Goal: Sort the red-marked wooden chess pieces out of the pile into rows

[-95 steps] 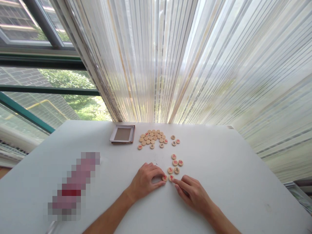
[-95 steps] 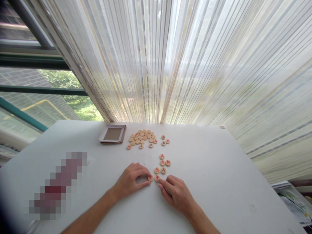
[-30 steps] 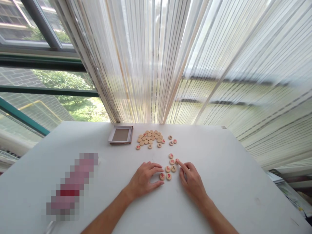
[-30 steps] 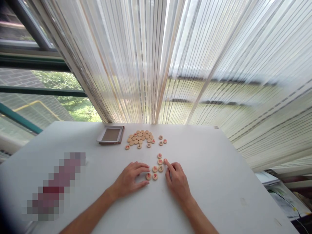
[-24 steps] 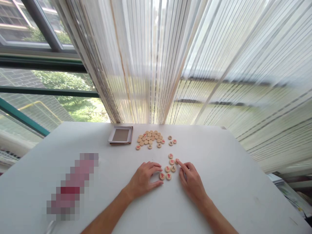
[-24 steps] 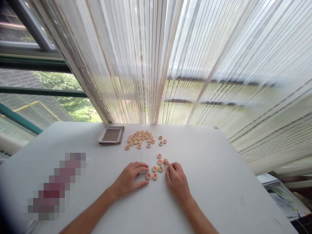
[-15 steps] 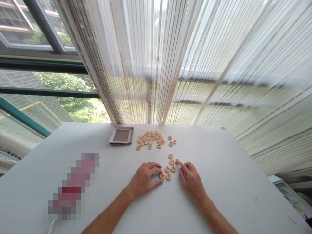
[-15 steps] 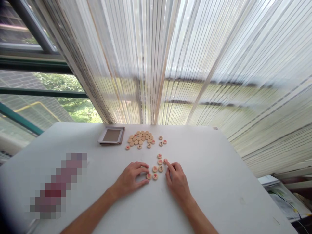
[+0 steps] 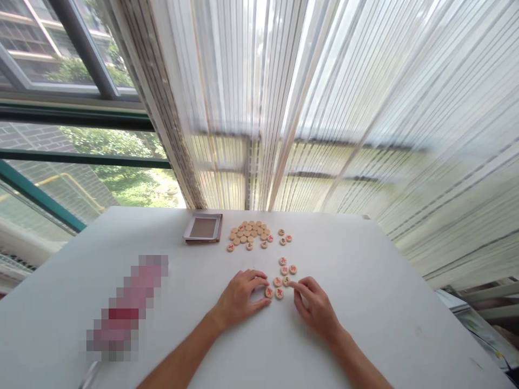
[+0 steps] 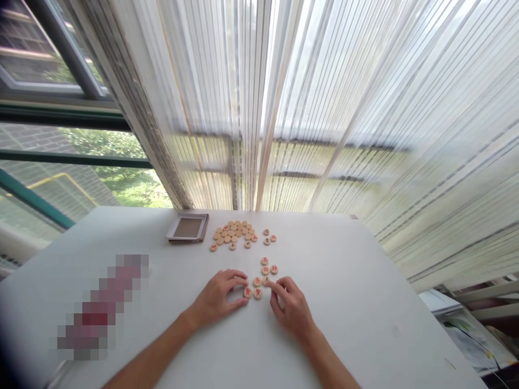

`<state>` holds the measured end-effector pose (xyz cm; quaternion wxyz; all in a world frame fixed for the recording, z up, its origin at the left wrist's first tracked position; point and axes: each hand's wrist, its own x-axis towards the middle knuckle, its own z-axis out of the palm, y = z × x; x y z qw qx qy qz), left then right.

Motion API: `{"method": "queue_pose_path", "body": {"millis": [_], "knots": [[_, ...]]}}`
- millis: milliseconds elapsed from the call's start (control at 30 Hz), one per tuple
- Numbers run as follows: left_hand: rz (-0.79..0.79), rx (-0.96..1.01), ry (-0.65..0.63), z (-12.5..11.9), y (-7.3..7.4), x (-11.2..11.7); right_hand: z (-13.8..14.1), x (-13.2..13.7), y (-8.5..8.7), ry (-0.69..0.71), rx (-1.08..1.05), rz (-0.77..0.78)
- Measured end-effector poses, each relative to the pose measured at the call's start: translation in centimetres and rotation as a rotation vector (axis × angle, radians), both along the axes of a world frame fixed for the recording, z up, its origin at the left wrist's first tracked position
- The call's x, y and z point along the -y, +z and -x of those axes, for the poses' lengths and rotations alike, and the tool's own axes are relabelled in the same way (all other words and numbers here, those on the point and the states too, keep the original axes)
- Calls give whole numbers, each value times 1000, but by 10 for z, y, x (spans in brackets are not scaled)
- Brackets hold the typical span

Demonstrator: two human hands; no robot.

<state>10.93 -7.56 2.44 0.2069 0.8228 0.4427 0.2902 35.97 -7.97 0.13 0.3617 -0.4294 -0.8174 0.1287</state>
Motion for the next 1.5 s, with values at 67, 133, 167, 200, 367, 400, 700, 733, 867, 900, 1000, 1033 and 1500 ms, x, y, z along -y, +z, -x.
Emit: {"method": "queue_pose_path", "body": {"millis": [67,133,167,200,367,400,700,733,867,900,1000,1033,1500], "knots": [[-8,6,-3,0,0,0,0,4,3,113,65,6],[-15,8,-4,0,-1,0,0,6,7,162,137,17],[-17,8,-3,0,-1,1,1,7,9,168,162,20],[-18,8,-2,0,-2,1,2,7,10,169,179,19],[-26,5,3,0,-3,1,4,8,14,165,195,-2],[-25,4,5,-1,-3,1,4,8,15,163,194,-3],[-17,-5,11,-1,-2,1,5,8,16,165,166,-10],[-18,-5,12,-1,-2,1,5,8,16,167,160,-10],[-26,1,11,-1,-2,1,5,8,16,165,135,-3],[-29,3,10,-1,-2,1,4,8,15,162,125,2],[-37,11,7,0,-1,2,4,7,13,139,83,28],[-36,16,9,0,-1,2,4,6,13,126,62,34],[-282,-251,107,-1,11,-70,-4,-1,10,-123,-269,5]]}}
